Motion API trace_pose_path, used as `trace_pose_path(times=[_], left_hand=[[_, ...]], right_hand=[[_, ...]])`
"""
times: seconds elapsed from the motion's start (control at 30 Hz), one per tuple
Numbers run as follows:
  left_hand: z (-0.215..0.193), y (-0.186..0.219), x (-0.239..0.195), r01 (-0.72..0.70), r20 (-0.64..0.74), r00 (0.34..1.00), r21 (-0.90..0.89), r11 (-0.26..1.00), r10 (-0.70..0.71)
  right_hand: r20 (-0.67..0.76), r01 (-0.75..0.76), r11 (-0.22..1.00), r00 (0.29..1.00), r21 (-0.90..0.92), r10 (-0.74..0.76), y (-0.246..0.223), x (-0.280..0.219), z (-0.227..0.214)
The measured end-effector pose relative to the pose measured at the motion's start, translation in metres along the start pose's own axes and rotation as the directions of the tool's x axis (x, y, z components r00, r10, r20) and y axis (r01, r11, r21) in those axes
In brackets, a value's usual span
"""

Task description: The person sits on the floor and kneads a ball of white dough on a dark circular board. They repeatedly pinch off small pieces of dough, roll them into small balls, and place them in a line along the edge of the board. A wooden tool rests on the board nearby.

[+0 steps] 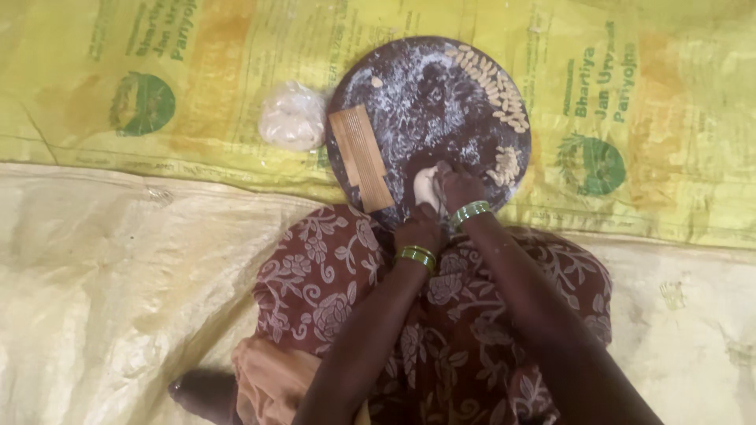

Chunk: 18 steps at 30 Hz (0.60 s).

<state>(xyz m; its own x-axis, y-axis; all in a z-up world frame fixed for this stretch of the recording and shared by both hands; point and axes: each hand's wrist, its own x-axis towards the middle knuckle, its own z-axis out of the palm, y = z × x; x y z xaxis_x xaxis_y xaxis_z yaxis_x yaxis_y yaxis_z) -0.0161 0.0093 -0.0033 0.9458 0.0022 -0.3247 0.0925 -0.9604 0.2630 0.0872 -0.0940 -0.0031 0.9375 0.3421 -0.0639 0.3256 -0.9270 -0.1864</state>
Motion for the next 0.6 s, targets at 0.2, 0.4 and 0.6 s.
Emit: trace_pose_path(times=[0.2, 0.4, 0.6], left_hand=[[0.016, -0.004, 0.007, 0.069, 0.065, 0.996, -0.028, 0.997, -0.067], [-0.007, -0.002, 0.013, 0.081, 0.201, 0.976, 0.012, 0.997, -0.081], [-0.027, 0.006, 0.012, 0.152, 0.303, 0.938, 0.073, 0.986, -0.167]], right_hand=[[0.104, 0.175, 0.952, 0.973, 0.252, -0.206, 0.011, -0.052, -0.046], [0.383, -0.199, 0.874, 0.924, 0.443, 0.016, 0.002, -0.021, -0.062], [0.068, 0.396, 0.906, 0.91, 0.15, -0.409, -0.014, 0.002, -0.03]])
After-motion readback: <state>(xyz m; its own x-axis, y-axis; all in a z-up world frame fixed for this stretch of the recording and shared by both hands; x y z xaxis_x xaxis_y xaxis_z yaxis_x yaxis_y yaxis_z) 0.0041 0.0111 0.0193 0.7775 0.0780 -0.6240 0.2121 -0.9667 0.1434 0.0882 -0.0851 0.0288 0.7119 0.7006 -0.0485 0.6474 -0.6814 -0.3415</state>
